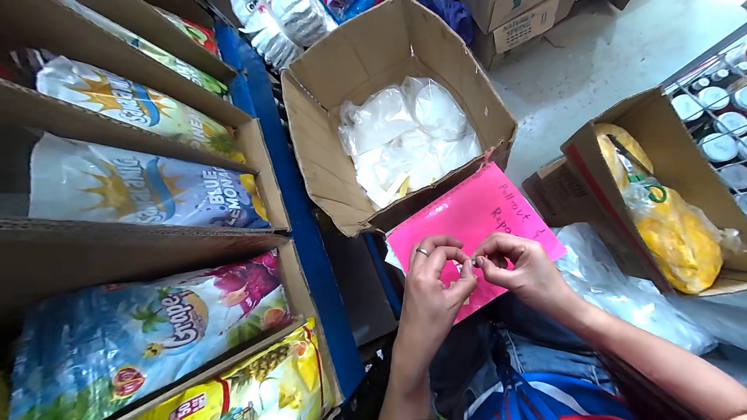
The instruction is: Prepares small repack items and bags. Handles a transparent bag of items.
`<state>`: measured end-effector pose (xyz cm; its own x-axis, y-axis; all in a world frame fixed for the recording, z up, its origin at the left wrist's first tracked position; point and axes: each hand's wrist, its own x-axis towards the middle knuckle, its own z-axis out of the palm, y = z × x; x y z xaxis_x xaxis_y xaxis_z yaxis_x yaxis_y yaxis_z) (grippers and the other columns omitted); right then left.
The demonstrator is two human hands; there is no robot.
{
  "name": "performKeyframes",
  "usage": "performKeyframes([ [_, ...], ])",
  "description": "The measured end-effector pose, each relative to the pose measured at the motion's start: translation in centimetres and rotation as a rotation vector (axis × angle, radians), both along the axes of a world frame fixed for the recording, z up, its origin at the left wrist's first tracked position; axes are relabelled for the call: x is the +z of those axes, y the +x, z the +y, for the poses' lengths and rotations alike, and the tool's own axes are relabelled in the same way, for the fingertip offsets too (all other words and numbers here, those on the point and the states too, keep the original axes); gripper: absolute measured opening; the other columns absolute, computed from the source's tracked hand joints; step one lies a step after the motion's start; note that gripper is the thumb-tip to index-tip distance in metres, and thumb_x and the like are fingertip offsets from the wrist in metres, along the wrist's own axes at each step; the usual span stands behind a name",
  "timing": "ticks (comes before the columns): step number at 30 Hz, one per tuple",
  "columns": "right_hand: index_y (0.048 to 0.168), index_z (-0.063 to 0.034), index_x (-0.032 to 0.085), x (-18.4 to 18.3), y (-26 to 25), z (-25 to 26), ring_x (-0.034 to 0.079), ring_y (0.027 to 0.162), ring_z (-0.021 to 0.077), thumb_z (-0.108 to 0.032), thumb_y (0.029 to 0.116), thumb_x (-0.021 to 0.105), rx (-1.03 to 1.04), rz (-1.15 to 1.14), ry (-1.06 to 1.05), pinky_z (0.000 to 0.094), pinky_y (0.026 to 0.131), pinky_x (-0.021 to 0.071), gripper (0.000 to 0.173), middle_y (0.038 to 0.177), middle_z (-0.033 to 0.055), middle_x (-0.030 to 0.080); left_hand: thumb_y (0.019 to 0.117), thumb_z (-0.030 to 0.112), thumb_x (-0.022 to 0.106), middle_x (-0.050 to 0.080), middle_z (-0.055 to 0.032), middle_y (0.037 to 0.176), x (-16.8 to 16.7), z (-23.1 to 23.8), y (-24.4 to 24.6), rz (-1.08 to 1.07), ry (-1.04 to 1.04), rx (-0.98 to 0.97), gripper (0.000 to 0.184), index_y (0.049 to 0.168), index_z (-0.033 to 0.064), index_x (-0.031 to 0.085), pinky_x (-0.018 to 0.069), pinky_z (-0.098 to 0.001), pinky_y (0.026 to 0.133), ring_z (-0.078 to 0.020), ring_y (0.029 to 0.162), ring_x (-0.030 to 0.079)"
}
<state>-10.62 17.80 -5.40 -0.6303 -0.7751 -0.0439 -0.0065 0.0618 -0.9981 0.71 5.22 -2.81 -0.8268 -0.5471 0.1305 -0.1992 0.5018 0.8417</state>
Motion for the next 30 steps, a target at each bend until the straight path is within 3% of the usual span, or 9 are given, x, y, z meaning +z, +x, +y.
performKeyframes([
  [5,0.09,-0.0037,0.073,-0.3,-0.1,0.0,0.051,0.071,-0.0089,-0.009,0.0909,0.064,-0.035,0.011,0.002,0.0075,0.063,0.0414,0.011,0.085,-0.0062,0.064,0.0854,0.014,0.07,0.07,-0.0093,0.107,-0.3,0.5,-0.3,-0.006,-0.065,0.064,0.009,0.086,0.0053,0.074,0.0478,-0.0221,0.091,-0.0149,0.107,0.061],
  [11,0.096,-0.0031,0.075,-0.1,0.4,-0.5,0.056,0.073,-0.0064,-0.008,0.0946,0.063,-0.168,-0.051,-0.026,0.0095,0.065,0.0464,0.012,0.089,-0.0044,0.067,0.0859,0.015,0.073,0.067,-0.009,0.103,-0.8,2.0,-0.5,0.102,-0.312,0.23,0.009,0.089,0.0076,0.075,0.0433,-0.0218,0.094,-0.0164,0.106,0.057],
  [30,0.098,0.0007,0.076,-0.3,1.5,-1.0,0.059,0.079,-0.0048,-0.004,0.0931,0.066,-0.281,0.1,-0.187,0.0094,0.07,0.0481,0.012,0.092,-0.0008,0.069,0.0861,0.014,0.075,0.065,-0.0064,0.1,-1.0,3.2,-1.4,0.192,-0.35,0.322,0.008,0.09,0.0077,0.078,0.042,-0.0196,0.093,-0.0126,0.104,0.056],
])
